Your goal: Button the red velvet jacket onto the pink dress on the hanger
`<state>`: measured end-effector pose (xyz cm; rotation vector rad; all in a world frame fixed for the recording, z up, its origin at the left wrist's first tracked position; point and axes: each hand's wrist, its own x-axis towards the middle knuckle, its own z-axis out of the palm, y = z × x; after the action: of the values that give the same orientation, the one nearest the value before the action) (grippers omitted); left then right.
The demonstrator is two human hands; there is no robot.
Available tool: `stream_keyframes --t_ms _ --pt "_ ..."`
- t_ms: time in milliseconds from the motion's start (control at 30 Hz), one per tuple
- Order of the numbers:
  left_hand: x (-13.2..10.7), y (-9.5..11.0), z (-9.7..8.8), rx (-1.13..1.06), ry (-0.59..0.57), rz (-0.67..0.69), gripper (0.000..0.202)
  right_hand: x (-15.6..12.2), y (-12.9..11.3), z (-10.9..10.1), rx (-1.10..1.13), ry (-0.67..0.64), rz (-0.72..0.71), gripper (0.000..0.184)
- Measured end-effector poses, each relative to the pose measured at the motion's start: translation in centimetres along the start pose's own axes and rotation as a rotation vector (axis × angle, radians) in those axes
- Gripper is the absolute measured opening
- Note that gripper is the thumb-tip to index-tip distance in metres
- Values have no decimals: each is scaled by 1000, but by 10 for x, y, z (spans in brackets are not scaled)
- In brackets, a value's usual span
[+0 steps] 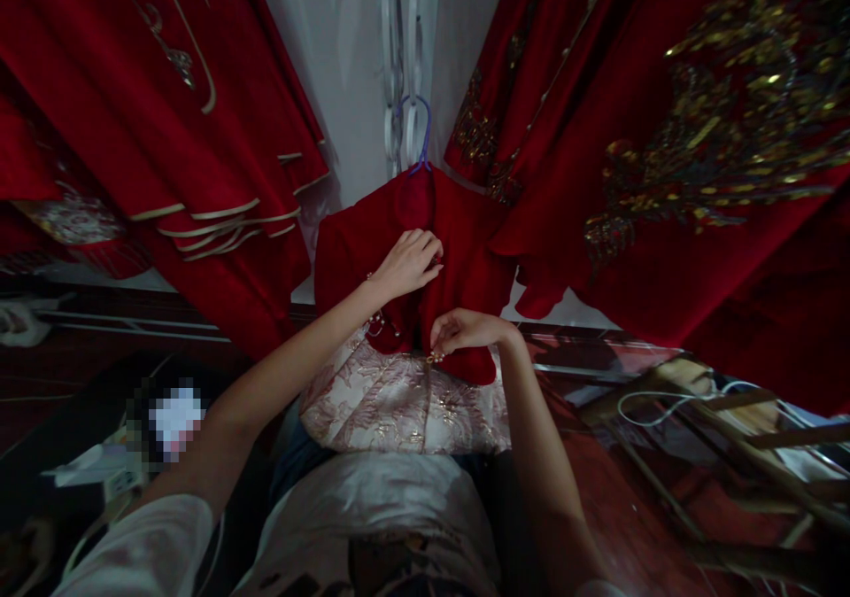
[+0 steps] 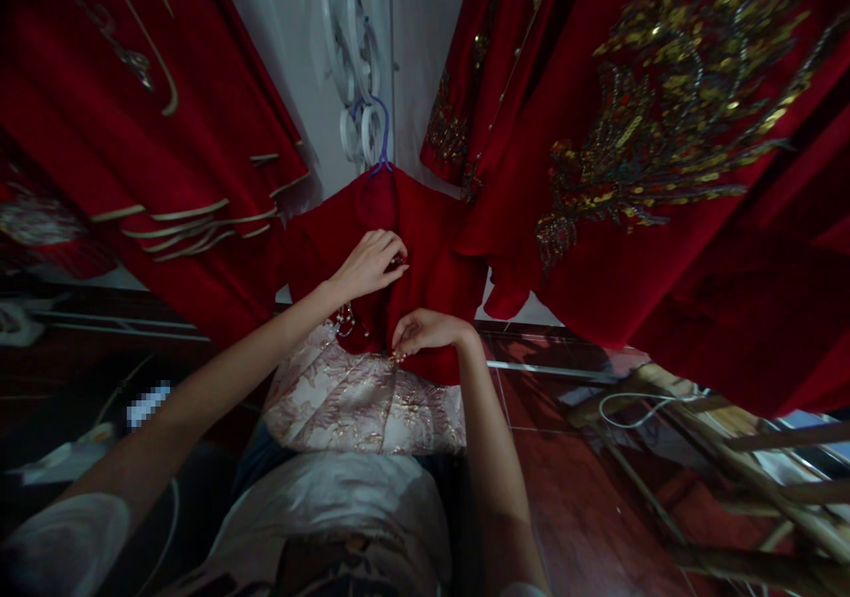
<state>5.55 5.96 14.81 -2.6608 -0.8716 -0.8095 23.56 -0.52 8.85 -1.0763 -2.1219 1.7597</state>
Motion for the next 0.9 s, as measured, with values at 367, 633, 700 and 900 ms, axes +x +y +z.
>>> stream_keyframes --t_ms 367,633,700,900 --pt "-4 0 9 107 82 -208 21 -10 -4 -2 18 46 -1 28" --pt "-26 -20 5 124 31 -116 21 -9 -3 -2 31 37 -11 29" --pt "-30 -26 3 141 13 -77 21 -8 -2 -2 30 33 -17 30" --pt "-32 -32 -7 135 5 16 26 -7 -1 -2 26 23 -13 31"
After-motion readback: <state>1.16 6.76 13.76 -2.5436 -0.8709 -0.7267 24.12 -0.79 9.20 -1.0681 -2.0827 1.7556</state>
